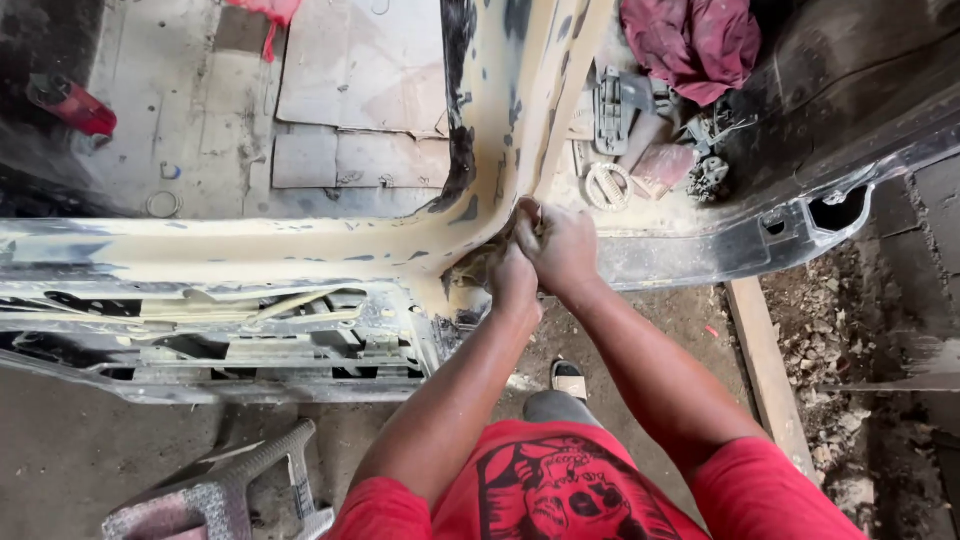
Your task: The person sands the surface of a car bumper with a sanding block, focusing on the edges and corners. They use both hands to hold and maneuver the block across the bodywork, applying pressure to smooth the surface.
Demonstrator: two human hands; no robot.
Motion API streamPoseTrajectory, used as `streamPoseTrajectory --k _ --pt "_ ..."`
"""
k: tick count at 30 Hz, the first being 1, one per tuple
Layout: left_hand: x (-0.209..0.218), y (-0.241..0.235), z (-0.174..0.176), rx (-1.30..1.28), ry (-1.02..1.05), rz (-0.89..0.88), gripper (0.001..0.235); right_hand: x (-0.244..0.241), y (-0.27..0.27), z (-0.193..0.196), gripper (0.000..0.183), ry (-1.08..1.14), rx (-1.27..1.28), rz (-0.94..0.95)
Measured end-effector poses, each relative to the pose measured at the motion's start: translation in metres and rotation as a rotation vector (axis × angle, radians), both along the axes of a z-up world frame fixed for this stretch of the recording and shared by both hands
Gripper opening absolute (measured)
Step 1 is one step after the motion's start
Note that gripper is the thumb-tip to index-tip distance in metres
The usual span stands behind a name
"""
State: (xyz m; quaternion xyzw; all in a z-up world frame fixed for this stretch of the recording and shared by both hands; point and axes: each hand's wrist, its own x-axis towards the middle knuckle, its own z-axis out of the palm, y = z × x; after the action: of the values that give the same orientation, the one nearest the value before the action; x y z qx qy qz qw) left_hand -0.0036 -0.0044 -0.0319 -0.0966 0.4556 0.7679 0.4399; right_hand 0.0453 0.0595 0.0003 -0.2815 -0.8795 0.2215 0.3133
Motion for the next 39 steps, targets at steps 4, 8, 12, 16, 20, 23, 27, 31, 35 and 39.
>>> streamPoseTrajectory --k 4,8,12,16,20,23,27,31,35,39 --pt "0.0 0.016 0.026 0.27 0.171 0.012 0.035 -0.009 0.016 0.035 0.019 -0.094 -0.022 -0.055" --pt "-0.002 0.005 0.03 0.109 0.14 0.013 0.028 -0.009 0.016 -0.001 0.02 -0.008 -0.069 -0.074" --pt "-0.002 0.004 0.033 0.052 0.188 -0.029 0.036 -0.009 0.013 0.014 0.021 0.044 -0.071 -0.05" --pt "0.0 0.016 0.044 0.202 0.203 0.077 0.034 -0.006 0.003 0.033 0.022 0.041 -0.024 -0.087" --pt "-0.002 0.001 0.036 0.036 0.119 0.046 0.034 -0.004 -0.002 -0.002 0.021 -0.007 -0.05 -0.102" --pt "-0.001 0.004 0.033 0.074 0.128 0.048 0.034 -0.01 -0.005 0.043 0.021 -0.044 -0.141 -0.105" --pt "-0.002 0.003 0.046 0.092 0.202 -0.013 0.037 -0.008 -0.005 0.051 0.019 0.062 -0.067 -0.056" --pt "0.003 -0.013 -0.059 -0.145 0.081 0.071 0.03 0.0 -0.015 -0.011 0.02 -0.017 -0.059 -0.026" --pt "0.004 -0.026 -0.035 -0.025 0.115 -0.011 0.033 0.012 -0.018 0.012 0.023 -0.151 -0.354 -0.066" --pt "-0.003 -0.028 -0.041 0.085 0.236 -0.079 0.034 0.016 -0.019 0.026 0.029 -0.021 -0.525 -0.05"
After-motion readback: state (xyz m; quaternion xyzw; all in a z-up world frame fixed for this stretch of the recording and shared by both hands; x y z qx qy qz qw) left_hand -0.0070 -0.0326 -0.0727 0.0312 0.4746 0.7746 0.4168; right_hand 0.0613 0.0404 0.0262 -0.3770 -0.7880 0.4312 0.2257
